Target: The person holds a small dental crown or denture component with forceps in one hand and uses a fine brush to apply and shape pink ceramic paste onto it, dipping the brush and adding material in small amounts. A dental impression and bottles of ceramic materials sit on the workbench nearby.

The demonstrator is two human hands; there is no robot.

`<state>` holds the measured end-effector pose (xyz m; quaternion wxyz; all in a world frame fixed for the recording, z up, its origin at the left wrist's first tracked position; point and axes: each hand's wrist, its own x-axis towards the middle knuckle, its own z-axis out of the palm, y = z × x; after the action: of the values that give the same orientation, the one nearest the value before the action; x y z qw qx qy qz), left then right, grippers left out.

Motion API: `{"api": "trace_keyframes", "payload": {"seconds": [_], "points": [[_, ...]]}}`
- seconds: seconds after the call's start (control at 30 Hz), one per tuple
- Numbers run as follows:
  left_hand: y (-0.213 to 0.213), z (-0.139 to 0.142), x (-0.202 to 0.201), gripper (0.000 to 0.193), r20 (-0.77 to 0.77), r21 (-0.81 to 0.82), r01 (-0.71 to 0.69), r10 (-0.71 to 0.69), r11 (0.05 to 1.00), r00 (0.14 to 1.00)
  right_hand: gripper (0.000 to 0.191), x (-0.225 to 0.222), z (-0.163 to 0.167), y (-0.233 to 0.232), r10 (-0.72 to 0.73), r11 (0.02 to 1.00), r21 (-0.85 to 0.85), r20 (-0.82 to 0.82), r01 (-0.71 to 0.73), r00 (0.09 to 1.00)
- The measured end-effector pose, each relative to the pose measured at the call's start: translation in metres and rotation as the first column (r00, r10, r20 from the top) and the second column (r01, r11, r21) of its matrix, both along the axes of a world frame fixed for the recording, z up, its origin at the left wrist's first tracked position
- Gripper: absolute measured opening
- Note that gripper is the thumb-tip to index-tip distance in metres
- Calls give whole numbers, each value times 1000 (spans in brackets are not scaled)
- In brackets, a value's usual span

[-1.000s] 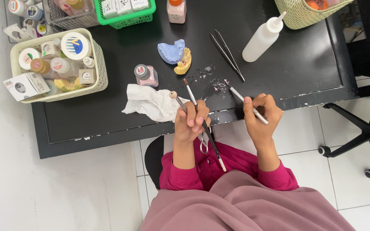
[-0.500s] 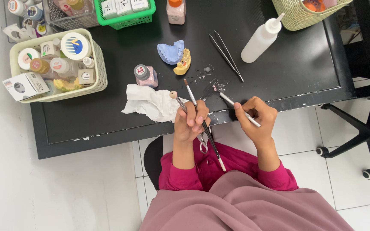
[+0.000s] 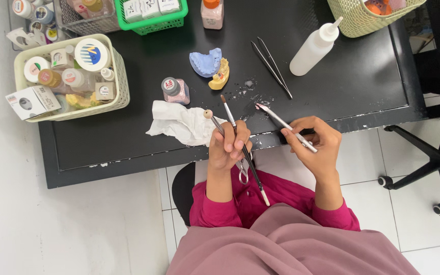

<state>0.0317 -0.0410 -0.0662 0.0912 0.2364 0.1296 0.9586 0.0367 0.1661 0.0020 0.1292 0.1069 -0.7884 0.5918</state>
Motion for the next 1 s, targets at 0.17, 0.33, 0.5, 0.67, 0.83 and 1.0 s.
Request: {"api": "trace_keyframes", "payload": {"seconds": [0.17, 0.33, 0.5, 0.67, 0.83, 1.0], "points": [[0, 0, 0, 38, 6, 7, -5, 5, 1000, 1000, 16, -1, 0, 2, 23, 1000, -11, 22, -23, 999], [0, 2, 0, 38, -1, 6, -5, 5, 1000, 1000, 15, -4, 2, 5, 81, 992, 98, -17, -79, 997], [0, 1, -1, 38, 0, 14, 0, 0, 1000, 1000, 17, -3, 0, 9, 151, 978, 155, -64, -140, 986], [2, 0, -1, 38, 5, 20, 3, -3, 1000, 1000, 15, -1, -5, 7, 75, 986, 154, -76, -62, 994], [2, 0, 0, 38, 3, 26, 4, -4, 1000, 1000, 16, 2, -7, -2, -43, 998, 44, -50, 46, 998], [1, 0, -1, 39, -1, 26, 8, -8, 1000, 1000, 16, 0, -7, -4, -4, 978, 203, -168, 38, 986]]}}
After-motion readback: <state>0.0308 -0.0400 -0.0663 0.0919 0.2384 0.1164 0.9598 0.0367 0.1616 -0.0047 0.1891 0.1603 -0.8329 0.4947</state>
